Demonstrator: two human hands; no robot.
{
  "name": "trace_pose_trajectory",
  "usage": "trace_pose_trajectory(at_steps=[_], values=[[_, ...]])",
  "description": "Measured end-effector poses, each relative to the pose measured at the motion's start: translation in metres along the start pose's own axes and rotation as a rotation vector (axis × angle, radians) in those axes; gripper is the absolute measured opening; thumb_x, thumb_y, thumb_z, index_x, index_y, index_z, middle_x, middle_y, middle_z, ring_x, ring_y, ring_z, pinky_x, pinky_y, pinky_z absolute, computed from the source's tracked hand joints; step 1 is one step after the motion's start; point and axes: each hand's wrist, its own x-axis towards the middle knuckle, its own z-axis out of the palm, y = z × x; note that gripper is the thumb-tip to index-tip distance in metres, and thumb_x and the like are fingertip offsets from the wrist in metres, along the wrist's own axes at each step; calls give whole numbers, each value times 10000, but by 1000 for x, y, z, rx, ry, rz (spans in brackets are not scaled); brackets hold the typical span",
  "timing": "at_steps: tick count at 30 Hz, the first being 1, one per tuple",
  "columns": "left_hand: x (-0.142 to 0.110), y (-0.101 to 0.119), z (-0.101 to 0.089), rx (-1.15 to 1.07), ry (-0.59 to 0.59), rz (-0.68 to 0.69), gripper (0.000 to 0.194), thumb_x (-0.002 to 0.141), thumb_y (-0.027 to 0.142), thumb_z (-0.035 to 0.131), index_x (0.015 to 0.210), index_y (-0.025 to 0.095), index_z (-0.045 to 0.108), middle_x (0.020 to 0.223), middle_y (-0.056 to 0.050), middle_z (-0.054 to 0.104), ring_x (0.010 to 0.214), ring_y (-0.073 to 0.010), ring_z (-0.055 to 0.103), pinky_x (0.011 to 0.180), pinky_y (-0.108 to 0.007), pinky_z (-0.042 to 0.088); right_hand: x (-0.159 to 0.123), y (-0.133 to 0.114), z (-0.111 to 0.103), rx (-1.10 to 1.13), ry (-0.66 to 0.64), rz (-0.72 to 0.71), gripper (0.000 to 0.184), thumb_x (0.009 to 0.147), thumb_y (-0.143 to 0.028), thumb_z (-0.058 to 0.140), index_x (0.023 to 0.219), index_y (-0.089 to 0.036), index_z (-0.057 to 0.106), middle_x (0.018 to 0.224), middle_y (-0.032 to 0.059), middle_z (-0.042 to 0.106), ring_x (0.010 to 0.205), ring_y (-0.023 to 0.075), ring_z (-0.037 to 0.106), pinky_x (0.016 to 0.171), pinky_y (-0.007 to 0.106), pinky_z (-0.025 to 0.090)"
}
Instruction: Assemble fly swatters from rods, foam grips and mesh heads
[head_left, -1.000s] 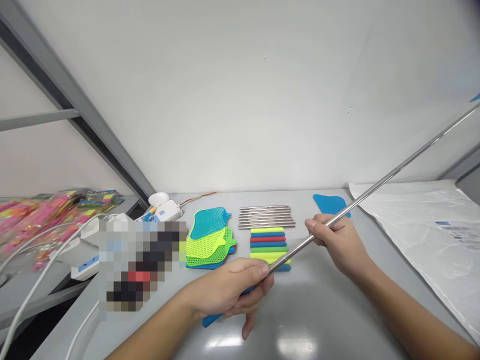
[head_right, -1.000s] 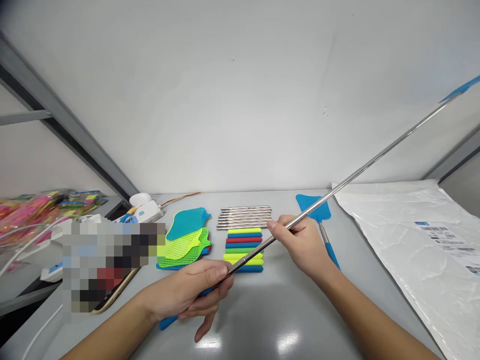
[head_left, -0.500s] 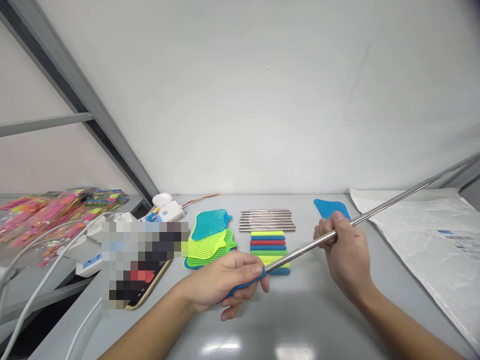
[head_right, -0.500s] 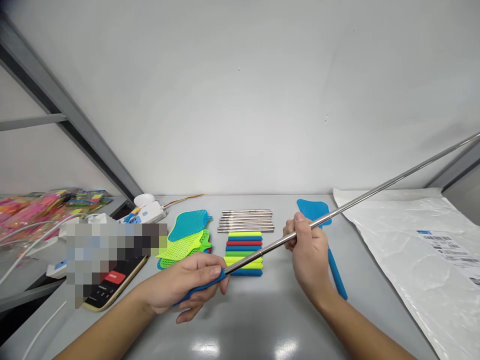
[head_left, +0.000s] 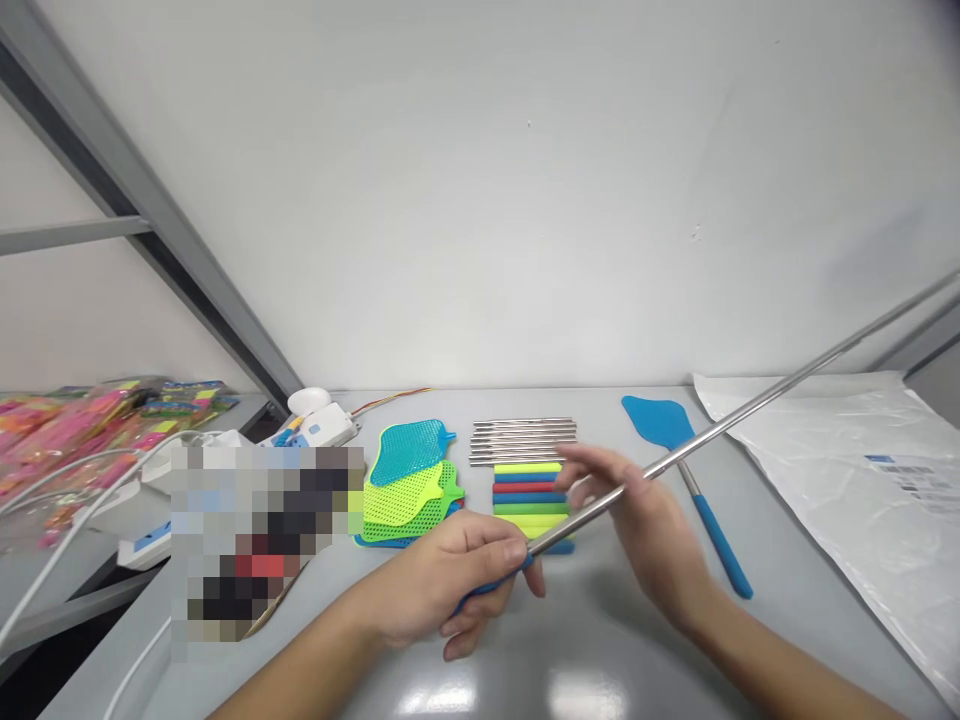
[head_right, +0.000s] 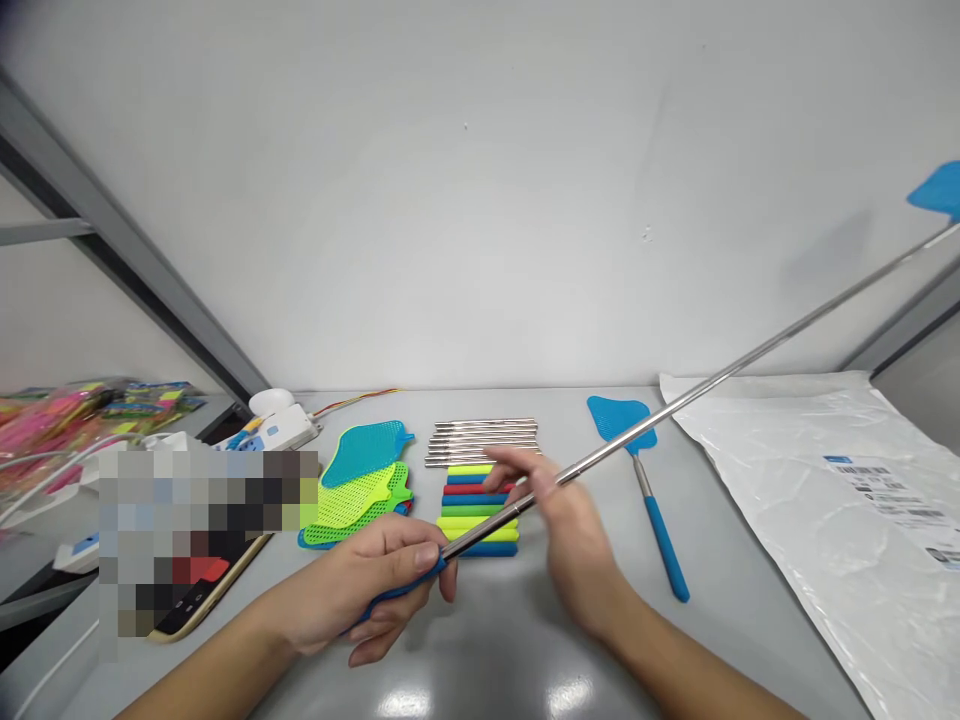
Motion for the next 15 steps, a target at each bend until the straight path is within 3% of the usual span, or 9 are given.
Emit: trace_pose_trajectory(at_steps=[4,6,11,15], values=[[0,0,-2,-20,6,1,315,955,391,506,883,126,660,431,98,352,296,-29,231,329,-143,365,12,-5,-14,93,200,-45,506,1004,-470,291,1003,-242,744,872,46,697,817,186,571,774,310,449],[1,-2,-3,-25,14,-2,319,959,387,501,877,122,659,429,99,351,291,-26,222,326,-142,363,10,-2,-9,58,214,-19,505,1004,-453,310,949,-229,759,861,52,719,831,191,588,787,313,451],[2,-5,-3,-22,6,-27,329,968,397,483,881,128,652,418,100,355,281,-28,248,332,-138,370,-5,1,16,-22,-35,148,519,999,-481,315,958,-237,771,975,47,739,919,198,625,904,342,451],[2,-3,-1,-36,18,-17,330,961,414,493,885,133,649,421,105,348,281,-27,251,328,-134,362,-2,-6,10,-12,-126,156,440,991,-484,357,1147,-265,706,1106,39,715,1055,207,614,967,361,435]])
